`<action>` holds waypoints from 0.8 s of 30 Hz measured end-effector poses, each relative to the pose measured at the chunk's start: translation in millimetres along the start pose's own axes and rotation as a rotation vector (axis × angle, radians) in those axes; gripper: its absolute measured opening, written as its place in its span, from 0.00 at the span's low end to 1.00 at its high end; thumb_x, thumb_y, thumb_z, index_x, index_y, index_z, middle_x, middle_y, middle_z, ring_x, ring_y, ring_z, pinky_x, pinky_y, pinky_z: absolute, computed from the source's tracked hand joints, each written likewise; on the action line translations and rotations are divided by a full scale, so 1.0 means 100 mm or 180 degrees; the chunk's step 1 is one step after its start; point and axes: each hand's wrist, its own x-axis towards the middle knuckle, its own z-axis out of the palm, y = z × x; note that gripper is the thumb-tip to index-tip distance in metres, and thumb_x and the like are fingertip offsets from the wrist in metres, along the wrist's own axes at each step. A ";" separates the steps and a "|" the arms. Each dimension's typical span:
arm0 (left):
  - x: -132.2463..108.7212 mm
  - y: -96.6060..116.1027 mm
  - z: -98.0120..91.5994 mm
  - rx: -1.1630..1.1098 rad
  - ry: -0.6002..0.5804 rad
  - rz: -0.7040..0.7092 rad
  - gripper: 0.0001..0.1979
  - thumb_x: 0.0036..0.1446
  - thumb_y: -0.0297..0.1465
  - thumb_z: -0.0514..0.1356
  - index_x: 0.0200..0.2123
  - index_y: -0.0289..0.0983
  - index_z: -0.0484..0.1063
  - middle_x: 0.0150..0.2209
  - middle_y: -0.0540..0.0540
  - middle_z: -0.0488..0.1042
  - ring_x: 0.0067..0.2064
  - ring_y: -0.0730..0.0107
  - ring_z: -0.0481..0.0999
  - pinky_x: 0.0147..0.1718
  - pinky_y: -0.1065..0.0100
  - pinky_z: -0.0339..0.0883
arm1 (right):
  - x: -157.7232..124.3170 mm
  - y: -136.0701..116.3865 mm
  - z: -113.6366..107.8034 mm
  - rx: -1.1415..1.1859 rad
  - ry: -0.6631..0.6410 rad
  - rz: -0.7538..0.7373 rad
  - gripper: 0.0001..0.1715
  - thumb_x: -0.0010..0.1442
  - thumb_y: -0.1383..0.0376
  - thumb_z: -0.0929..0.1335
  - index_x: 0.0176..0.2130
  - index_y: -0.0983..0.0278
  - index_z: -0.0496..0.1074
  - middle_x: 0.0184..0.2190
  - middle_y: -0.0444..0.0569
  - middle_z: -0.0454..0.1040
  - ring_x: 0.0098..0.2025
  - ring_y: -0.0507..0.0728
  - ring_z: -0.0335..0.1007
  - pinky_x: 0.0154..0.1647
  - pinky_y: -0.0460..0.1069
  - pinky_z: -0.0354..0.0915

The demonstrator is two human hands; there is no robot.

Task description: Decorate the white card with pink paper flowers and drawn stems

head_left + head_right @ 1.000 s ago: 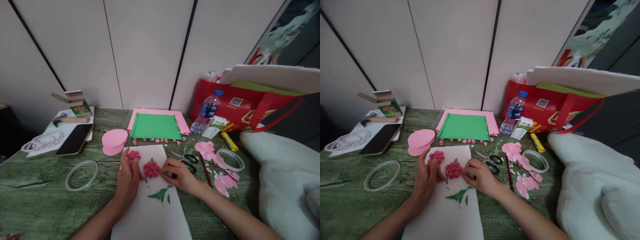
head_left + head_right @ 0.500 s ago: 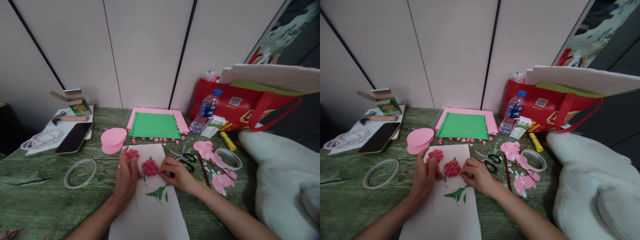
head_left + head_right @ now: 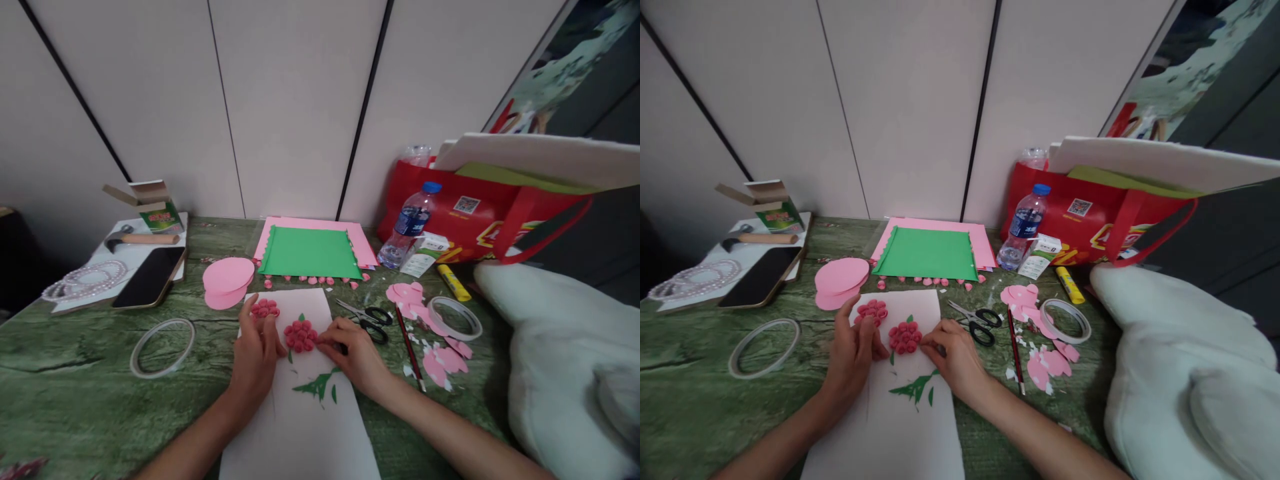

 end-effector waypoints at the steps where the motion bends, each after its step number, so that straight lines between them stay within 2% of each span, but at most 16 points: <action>1: 0.00 0.00 0.00 0.0000 -0.0014 -0.0003 0.28 0.62 0.40 0.46 0.61 0.34 0.44 0.16 0.57 0.66 0.19 0.68 0.71 0.25 0.66 0.66 | 0.00 0.00 0.00 -0.0018 0.0005 -0.0011 0.05 0.55 0.70 0.69 0.32 0.62 0.76 0.28 0.47 0.71 0.33 0.54 0.68 0.34 0.48 0.63; 24: 0.00 -0.01 -0.01 -0.0080 -0.0028 0.0009 0.28 0.61 0.41 0.47 0.60 0.35 0.45 0.16 0.57 0.67 0.19 0.68 0.71 0.23 0.66 0.67 | -0.01 -0.11 0.02 -0.0222 -0.0029 0.0236 0.06 0.54 0.72 0.68 0.31 0.63 0.75 0.27 0.46 0.70 0.33 0.55 0.67 0.34 0.49 0.61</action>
